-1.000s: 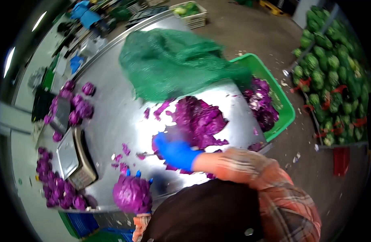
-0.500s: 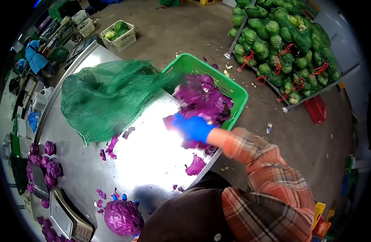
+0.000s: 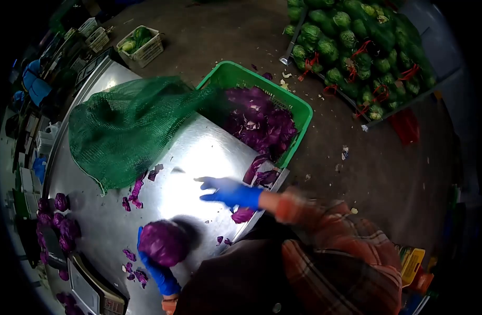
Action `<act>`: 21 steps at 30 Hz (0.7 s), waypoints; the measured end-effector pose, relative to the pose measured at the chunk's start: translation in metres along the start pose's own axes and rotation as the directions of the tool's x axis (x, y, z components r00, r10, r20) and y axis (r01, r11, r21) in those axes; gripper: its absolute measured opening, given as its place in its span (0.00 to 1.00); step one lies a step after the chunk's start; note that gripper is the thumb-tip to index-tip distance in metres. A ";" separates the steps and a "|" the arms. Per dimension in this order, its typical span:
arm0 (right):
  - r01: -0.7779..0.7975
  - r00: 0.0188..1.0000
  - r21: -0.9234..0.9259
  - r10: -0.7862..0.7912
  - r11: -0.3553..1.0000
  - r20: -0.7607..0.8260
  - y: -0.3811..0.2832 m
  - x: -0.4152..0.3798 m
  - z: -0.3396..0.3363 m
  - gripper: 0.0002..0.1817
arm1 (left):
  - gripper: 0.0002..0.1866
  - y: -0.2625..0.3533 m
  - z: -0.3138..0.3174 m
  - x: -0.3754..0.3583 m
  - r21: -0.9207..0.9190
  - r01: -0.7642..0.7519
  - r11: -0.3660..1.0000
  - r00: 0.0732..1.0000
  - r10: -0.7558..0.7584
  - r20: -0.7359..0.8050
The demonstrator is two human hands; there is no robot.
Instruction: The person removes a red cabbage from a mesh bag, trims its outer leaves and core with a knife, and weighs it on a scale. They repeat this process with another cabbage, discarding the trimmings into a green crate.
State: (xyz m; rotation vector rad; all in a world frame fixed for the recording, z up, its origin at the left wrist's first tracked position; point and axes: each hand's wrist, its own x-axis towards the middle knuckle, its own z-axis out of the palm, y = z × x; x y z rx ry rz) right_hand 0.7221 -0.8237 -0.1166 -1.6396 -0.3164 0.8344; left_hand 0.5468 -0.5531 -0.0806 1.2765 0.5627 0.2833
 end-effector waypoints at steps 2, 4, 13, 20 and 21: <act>-0.106 0.984 0.228 0.069 0.968 0.165 -0.044 -0.010 0.027 0.41 | 0.38 -0.006 0.016 0.015 0.323 -0.251 0.912 0.965 0.208 0.160; -0.076 0.981 0.298 0.019 0.952 0.191 -0.035 0.008 0.047 0.40 | 0.48 -0.007 0.040 0.014 0.384 -0.440 0.811 0.887 0.325 0.329; -0.093 0.962 0.206 0.034 0.974 0.273 -0.026 -0.017 0.059 0.36 | 0.50 -0.013 0.044 -0.033 -0.034 0.310 0.950 0.949 -0.307 0.071; -0.068 0.959 0.333 -0.029 0.940 0.280 -0.016 -0.021 0.058 0.33 | 0.48 -0.011 0.039 -0.028 0.378 -0.127 0.917 0.981 0.059 0.185; -0.089 0.967 0.322 0.004 0.942 0.253 -0.015 -0.017 0.056 0.31 | 0.49 0.006 0.040 -0.029 0.416 -0.172 0.893 0.969 0.076 0.236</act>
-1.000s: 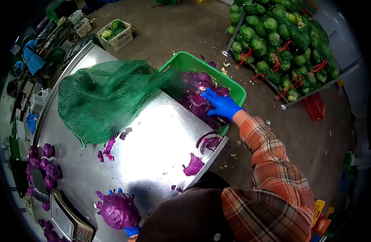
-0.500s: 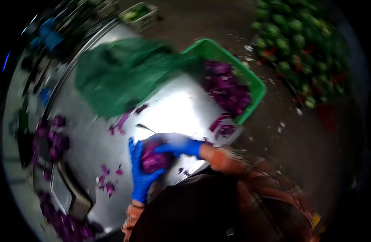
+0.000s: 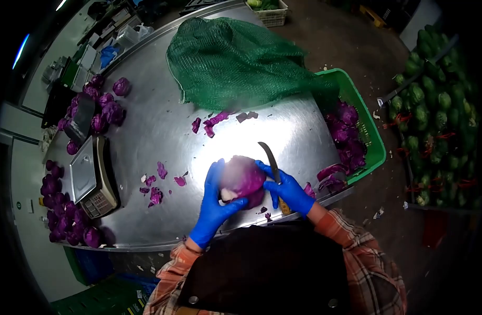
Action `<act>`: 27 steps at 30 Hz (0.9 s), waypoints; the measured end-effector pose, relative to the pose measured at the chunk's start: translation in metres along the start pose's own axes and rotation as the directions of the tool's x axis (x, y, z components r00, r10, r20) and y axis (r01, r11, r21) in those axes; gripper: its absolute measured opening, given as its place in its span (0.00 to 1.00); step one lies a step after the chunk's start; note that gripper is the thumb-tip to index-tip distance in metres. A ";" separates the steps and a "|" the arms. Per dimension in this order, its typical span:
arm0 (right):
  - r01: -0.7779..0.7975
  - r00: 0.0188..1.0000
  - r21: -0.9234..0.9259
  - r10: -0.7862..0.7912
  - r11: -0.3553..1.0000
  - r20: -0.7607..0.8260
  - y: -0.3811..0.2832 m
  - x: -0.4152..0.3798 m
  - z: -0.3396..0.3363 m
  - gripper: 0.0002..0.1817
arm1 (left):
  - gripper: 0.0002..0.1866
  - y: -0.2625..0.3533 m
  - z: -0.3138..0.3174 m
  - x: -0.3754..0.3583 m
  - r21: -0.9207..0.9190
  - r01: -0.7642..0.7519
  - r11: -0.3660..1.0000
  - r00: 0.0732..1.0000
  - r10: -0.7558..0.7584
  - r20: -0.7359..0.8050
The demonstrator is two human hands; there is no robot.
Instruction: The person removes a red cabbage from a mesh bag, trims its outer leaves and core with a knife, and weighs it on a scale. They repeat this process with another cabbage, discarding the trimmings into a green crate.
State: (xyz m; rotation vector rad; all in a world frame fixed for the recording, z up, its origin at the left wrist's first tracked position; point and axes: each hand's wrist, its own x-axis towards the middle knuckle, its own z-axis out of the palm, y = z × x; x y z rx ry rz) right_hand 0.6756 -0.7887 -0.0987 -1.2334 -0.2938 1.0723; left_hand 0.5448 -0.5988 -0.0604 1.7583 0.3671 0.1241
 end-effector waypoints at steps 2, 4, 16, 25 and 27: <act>-0.046 0.996 -0.004 0.046 0.999 -0.080 0.002 0.011 -0.008 0.28 | 0.54 -0.001 -0.014 0.003 0.224 -0.068 0.972 0.993 0.044 0.110; -0.062 0.991 -0.089 0.051 0.994 -0.126 -0.007 0.024 -0.013 0.26 | 0.57 -0.010 -0.011 0.014 0.310 -0.028 0.950 0.999 0.016 0.040; 0.162 0.917 -0.746 -0.377 0.646 -0.128 -0.015 -0.007 -0.005 0.32 | 0.66 0.028 0.026 0.051 0.360 0.188 0.914 0.981 -0.191 -0.027; -0.161 0.950 -0.851 -0.157 0.499 -0.271 -0.039 0.013 -0.009 0.31 | 0.64 0.002 0.049 0.060 0.334 -0.040 0.942 0.986 0.090 -0.137; -0.124 0.939 -0.843 -0.212 0.524 -0.269 -0.033 0.019 -0.014 0.29 | 0.65 0.002 0.053 0.063 0.433 -0.040 0.901 0.982 0.116 -0.150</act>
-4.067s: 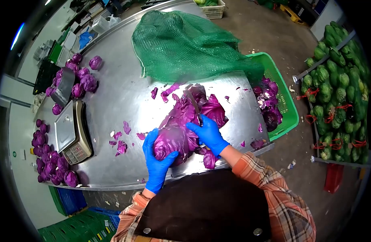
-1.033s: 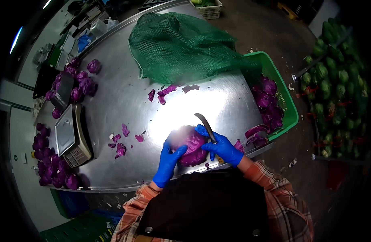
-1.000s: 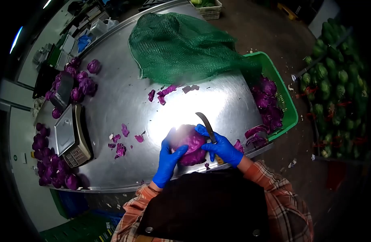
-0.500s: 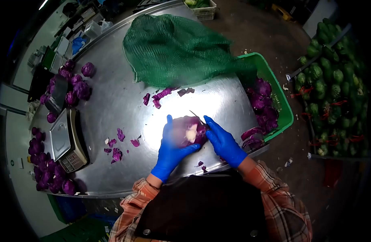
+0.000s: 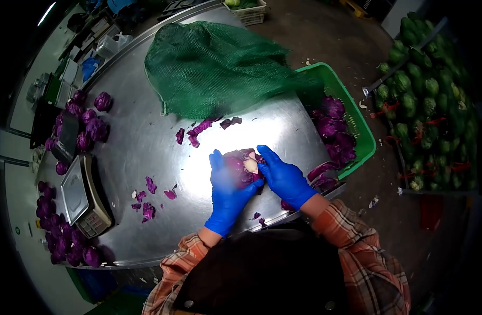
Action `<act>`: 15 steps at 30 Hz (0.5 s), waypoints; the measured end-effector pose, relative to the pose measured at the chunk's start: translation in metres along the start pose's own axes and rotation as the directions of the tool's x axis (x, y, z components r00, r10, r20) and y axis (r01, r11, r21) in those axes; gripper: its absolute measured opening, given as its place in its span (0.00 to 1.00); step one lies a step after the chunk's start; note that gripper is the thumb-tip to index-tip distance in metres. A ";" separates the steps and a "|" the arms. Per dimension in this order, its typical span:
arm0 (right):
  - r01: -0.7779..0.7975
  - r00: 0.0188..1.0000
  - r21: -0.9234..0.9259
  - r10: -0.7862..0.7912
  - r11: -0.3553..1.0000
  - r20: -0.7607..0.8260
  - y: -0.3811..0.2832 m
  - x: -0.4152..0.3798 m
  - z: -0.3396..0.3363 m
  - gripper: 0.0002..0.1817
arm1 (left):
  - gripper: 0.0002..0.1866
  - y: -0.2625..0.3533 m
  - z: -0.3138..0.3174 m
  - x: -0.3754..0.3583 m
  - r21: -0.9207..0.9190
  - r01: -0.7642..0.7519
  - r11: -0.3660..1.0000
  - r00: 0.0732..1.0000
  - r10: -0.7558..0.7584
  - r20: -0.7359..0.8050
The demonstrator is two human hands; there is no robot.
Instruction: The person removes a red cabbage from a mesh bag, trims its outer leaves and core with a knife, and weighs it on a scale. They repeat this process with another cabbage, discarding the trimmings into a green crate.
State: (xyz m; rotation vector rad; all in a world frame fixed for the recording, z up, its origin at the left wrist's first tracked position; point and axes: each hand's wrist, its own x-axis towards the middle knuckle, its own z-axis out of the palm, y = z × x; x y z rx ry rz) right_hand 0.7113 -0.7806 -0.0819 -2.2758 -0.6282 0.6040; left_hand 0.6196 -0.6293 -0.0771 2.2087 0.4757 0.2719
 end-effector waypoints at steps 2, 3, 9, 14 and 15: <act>0.028 0.999 0.075 -0.027 0.997 -0.023 0.007 0.006 0.004 0.28 | 0.65 0.001 0.004 -0.001 0.099 -0.004 0.995 1.000 0.006 -0.021; 0.045 0.999 0.132 -0.042 0.990 -0.027 0.009 0.011 0.002 0.27 | 0.63 0.001 0.006 -0.002 0.145 -0.004 0.989 0.999 0.008 -0.032; -0.074 0.996 0.251 0.059 0.965 0.064 0.016 0.043 -0.006 0.22 | 0.60 -0.002 0.012 0.014 0.325 -0.096 0.941 0.995 0.081 0.059; -0.029 0.997 0.156 0.018 0.987 0.070 0.005 0.050 -0.017 0.23 | 0.56 0.016 0.007 0.017 0.230 0.015 0.973 0.998 -0.029 0.057; -0.110 0.989 0.233 0.083 0.966 0.121 -0.004 0.047 -0.023 0.24 | 0.57 0.010 0.009 0.015 0.282 -0.042 0.959 0.999 0.032 0.041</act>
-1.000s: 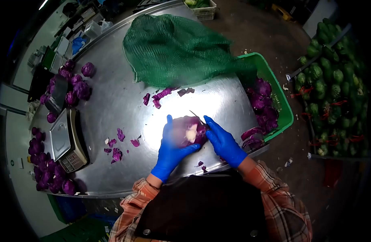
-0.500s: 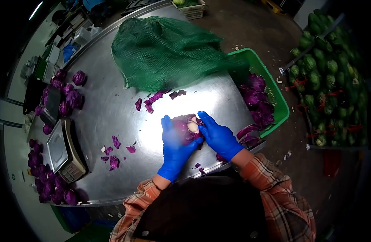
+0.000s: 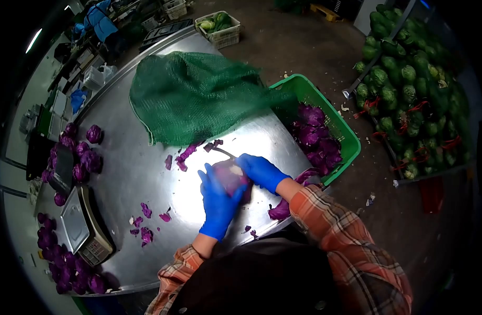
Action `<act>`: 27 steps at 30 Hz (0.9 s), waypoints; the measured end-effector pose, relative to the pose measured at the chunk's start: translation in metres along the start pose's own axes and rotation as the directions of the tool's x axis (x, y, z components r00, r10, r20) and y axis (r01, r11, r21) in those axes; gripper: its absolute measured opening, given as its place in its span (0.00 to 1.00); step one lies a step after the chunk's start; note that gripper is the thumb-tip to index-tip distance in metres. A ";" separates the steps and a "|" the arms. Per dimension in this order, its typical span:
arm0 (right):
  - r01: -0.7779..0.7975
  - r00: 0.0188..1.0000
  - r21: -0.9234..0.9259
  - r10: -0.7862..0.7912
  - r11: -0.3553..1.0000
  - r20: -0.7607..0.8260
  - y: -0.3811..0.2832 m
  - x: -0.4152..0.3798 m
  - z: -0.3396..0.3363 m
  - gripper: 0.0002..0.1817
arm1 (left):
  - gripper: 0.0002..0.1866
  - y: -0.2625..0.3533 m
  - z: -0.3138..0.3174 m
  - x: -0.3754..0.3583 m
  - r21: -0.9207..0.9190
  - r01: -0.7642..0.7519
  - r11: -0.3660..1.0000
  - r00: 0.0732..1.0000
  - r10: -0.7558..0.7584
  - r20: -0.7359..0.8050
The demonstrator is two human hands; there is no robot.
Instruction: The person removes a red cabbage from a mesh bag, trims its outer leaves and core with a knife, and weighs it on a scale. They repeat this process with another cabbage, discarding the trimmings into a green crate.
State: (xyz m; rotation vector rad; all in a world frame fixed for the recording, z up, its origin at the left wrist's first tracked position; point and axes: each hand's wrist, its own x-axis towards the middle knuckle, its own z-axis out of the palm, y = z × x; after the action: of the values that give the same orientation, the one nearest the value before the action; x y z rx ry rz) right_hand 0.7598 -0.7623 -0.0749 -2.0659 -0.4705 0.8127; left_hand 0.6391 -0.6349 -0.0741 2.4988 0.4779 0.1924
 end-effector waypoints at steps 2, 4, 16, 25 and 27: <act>-0.095 0.995 0.104 0.091 0.990 0.038 -0.003 0.002 -0.001 0.25 | 0.57 0.002 -0.002 0.002 -0.032 0.065 0.997 0.997 -0.063 0.044; -0.180 0.983 0.256 0.181 0.950 0.023 0.009 0.005 -0.006 0.27 | 0.59 0.001 0.001 0.000 -0.016 -0.014 1.000 1.000 0.015 0.019; -0.001 0.972 0.029 0.007 1.000 -0.235 0.078 0.013 0.041 0.22 | 0.51 -0.072 -0.035 -0.070 -0.803 0.264 0.534 0.958 -0.051 0.281; 0.359 0.933 -0.421 -0.336 0.833 0.131 0.031 -0.054 -0.027 0.22 | 0.51 -0.039 -0.034 -0.021 -0.741 0.394 0.544 0.905 -0.091 0.415; 0.363 0.932 -0.517 -0.301 0.776 0.202 0.012 -0.068 -0.030 0.17 | 0.52 -0.035 -0.046 -0.013 -0.714 0.424 0.557 0.873 -0.040 0.487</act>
State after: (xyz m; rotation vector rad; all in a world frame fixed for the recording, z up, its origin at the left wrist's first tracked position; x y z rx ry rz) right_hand 0.7321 -0.8268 -0.0460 -2.3524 -1.2172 0.6177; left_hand 0.6055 -0.5893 -0.0571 1.4647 0.4112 -0.2129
